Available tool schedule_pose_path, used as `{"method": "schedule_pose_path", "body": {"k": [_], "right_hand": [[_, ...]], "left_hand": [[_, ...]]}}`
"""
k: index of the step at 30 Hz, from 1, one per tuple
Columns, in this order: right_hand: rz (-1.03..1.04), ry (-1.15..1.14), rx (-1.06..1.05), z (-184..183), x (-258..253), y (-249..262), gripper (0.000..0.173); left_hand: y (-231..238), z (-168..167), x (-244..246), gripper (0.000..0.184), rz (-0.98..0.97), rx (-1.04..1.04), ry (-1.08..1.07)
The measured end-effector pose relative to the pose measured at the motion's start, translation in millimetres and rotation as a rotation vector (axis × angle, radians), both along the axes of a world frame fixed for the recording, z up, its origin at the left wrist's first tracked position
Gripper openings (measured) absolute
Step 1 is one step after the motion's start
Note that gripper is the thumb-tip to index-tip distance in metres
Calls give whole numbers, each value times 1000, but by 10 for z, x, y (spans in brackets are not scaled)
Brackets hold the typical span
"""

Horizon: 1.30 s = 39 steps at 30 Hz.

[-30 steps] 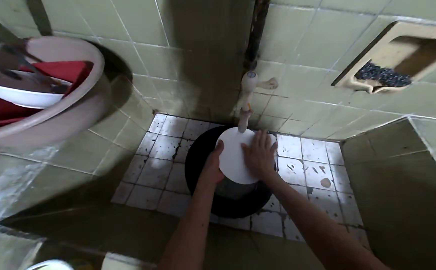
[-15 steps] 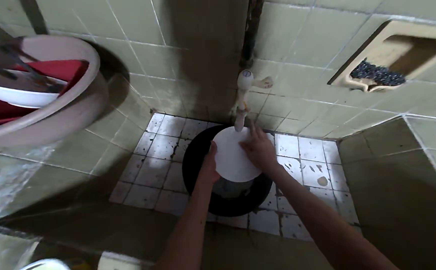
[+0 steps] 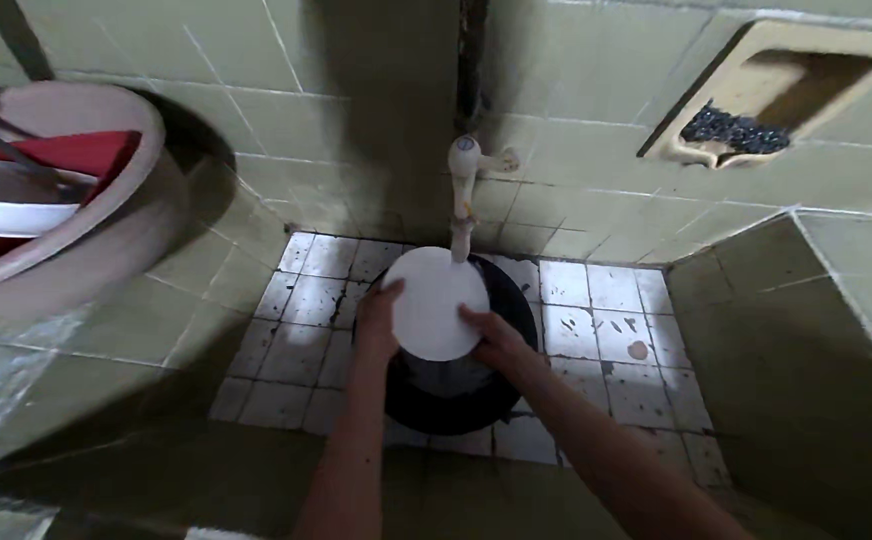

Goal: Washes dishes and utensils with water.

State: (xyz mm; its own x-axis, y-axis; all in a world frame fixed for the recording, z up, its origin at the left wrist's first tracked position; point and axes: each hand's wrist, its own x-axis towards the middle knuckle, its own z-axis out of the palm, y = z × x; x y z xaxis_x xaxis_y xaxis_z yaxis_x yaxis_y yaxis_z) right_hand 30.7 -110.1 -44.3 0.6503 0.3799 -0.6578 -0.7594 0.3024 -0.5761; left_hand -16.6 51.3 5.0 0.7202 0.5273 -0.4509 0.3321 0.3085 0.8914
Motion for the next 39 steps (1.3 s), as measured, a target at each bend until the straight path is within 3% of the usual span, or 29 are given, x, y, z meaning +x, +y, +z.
{"method": "schedule_pose_path", "body": {"k": [3,5,9,11,14,17,19,22,28,30,34,39], "right_hand": [[102,-157,-56,49,64,68,30],[112,-333,-267,283,72,-43,26],[263,-736,-768,905,-53,-603,20],[286,-882,-935,1157,-148,-930,20],[176,-1169,-1112,1387,-360,-1431,19],[69,-1352,-1238,1529,-582,-1857,20],[13,-1400,-1287,1580,-717,-2072,21],[-61,-1409,-1341,1621,-891,-2336,21],[-175,-1385,-1450,1634,-1173,-2726,20],[-194,-1386,-1471,1615,-1250,-2809,20],[-264,-1383,-1523,1626,-1436,-2916,20],[-304,-1480,-1591,1777,-1657,-3037,24]], "left_hand": [[89,-199,-48,44,112,-35,8],[-19,-377,-50,42,88,31,-3],[-236,-578,10,52,-191,176,-28],[-244,-647,24,43,-320,326,-26],[-319,-729,-21,31,-517,694,66],[-459,-810,-18,45,-698,827,197],[-554,-743,6,60,-812,817,357],[-727,-753,59,71,-816,868,429],[-811,-1028,19,60,-885,1021,302],[-740,-1135,61,65,-905,995,332],[-685,-1288,204,66,-769,862,373],[-743,-1257,56,72,-759,917,376]]}}
